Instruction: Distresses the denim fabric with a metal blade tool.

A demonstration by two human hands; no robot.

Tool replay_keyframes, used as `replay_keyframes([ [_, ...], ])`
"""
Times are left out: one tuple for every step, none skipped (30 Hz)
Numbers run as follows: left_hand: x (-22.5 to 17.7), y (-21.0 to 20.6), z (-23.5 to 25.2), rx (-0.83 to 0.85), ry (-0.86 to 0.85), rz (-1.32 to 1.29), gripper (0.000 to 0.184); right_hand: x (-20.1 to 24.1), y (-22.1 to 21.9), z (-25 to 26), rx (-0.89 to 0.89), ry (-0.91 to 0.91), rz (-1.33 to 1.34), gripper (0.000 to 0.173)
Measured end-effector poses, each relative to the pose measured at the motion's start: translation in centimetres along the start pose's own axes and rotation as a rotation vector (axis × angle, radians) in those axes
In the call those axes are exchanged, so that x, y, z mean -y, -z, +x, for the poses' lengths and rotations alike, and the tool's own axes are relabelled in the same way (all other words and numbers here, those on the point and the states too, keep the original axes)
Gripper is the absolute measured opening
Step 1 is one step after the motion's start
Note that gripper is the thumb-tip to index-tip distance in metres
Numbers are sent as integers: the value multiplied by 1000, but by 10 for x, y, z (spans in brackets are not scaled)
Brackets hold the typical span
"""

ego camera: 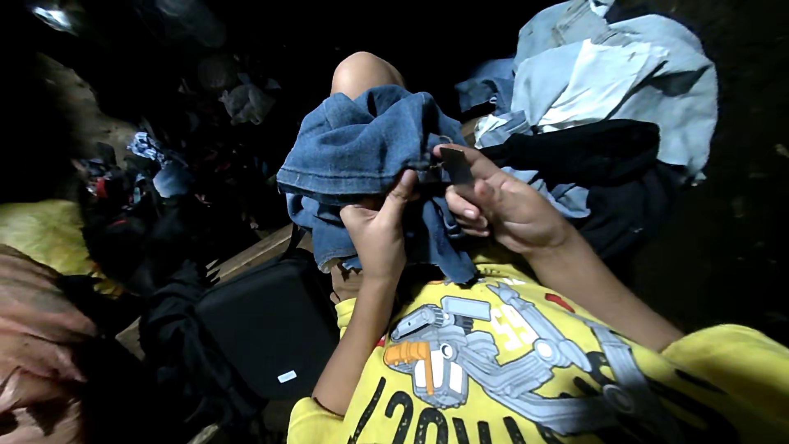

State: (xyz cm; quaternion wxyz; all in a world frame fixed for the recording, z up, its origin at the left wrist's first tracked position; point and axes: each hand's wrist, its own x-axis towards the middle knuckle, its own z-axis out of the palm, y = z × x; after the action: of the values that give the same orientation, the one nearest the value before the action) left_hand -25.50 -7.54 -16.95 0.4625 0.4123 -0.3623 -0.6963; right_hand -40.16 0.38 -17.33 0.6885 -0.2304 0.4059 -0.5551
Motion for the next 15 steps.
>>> replay_keyframes([
  [-1,0,0,-10,13,-6,16,-1,2,-2,-2,1,-18,45],
  [-2,-1,0,-16,25,-15,16,-2,4,-4,0,6,-38,47],
  [-3,-1,0,-22,36,-25,17,-3,5,-5,7,17,-63,47],
  [-3,-2,0,-23,43,-30,18,-4,7,-7,19,28,-88,48],
  [-3,-2,0,-28,44,-27,18,-5,8,-8,32,37,-114,50],
  [-2,-3,-1,-28,42,-19,18,-6,9,-8,40,54,-142,52],
  [-2,-3,-1,-25,41,-9,18,-6,8,-7,37,75,-171,53],
  [-1,-3,-2,-16,38,-3,18,-6,7,-6,26,97,-210,53],
  [-1,-3,-2,-3,34,-1,18,-4,5,-5,8,119,-249,53],
  [0,-3,-2,6,30,-2,18,-2,2,-3,-10,142,-291,52],
  [0,-2,-2,11,28,-6,17,-1,-1,-2,-39,164,-347,49],
  [0,-2,-3,10,28,-8,16,1,-3,0,-78,191,-428,46],
  [0,-1,-3,5,31,-7,16,1,-5,1,-121,227,-536,42],
  [-1,-1,-3,-4,37,-7,16,0,-5,2,-167,274,-668,38],
  [-1,-2,-3,-14,45,-12,16,-3,-6,3,-238,344,-811,35],
])
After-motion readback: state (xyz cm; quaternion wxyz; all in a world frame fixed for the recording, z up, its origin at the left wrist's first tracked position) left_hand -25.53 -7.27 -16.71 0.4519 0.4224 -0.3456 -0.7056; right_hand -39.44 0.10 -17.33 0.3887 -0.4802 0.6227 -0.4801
